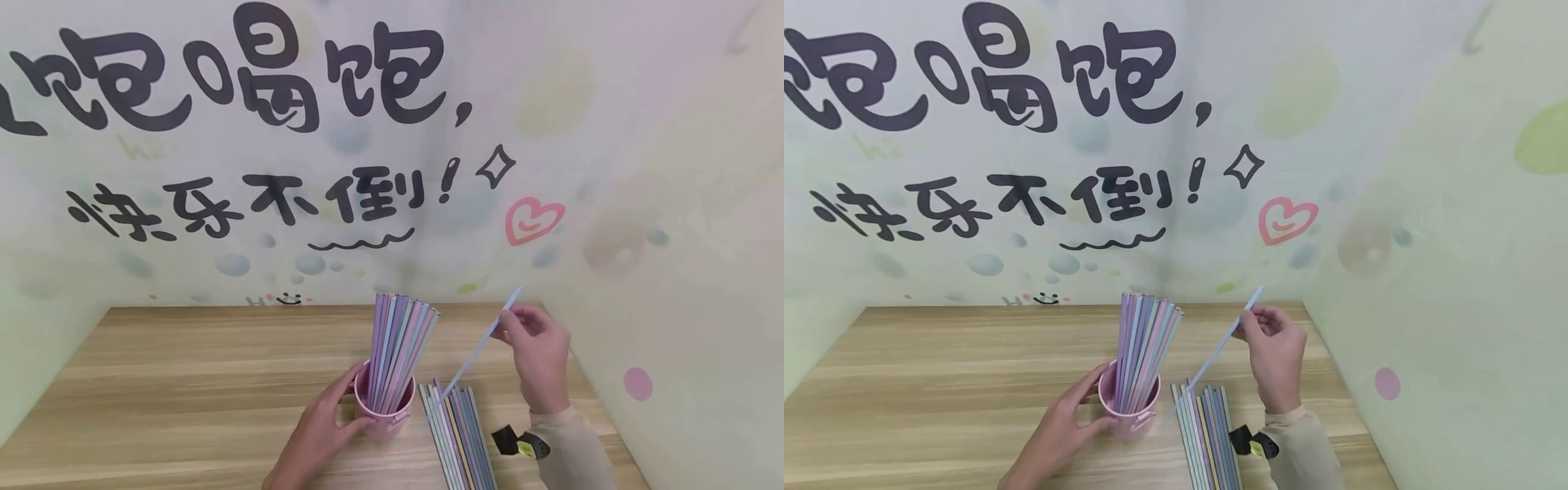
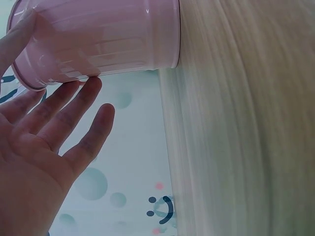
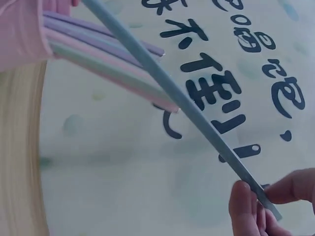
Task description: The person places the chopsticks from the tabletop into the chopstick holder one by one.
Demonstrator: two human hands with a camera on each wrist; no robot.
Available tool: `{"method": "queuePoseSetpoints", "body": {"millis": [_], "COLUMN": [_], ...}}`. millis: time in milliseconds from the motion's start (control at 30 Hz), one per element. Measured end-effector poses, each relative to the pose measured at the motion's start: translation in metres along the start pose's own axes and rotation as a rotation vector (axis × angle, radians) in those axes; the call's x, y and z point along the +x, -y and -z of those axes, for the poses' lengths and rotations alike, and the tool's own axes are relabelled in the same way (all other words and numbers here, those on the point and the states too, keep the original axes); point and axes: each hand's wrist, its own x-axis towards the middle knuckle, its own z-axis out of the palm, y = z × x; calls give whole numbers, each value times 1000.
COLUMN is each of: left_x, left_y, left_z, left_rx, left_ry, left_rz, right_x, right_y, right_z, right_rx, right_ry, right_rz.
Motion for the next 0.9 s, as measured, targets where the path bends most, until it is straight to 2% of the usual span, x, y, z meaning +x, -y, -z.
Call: {"method": "queuePoseSetpoints", "body": {"millis": [133,267,333,533,700,900], "left_x": [0,0,0,0,0,0], "left_y": [1,0,0,1,2,0], "left_z": [0,0,0,0,0,1], "left_rx": [-1,-10,-13,-13,-5,-13], "left_ry": [0,-2,-2,-10,-6,5], "left_rz": [-3,-9,-9,-20,-28,-15], "right_x": [2,1,-2,-14,-25,-36], "right_y": [7,8,5,-10,-27,-44], "right_z": [-12,-22,-26,-39,-51,-63], "right_rx": [108,144,125,-24,-50,-102], "right_ry": [-56,-55,-38,48,112,160], "right_rz": [101,157,165,216,257,235]}}
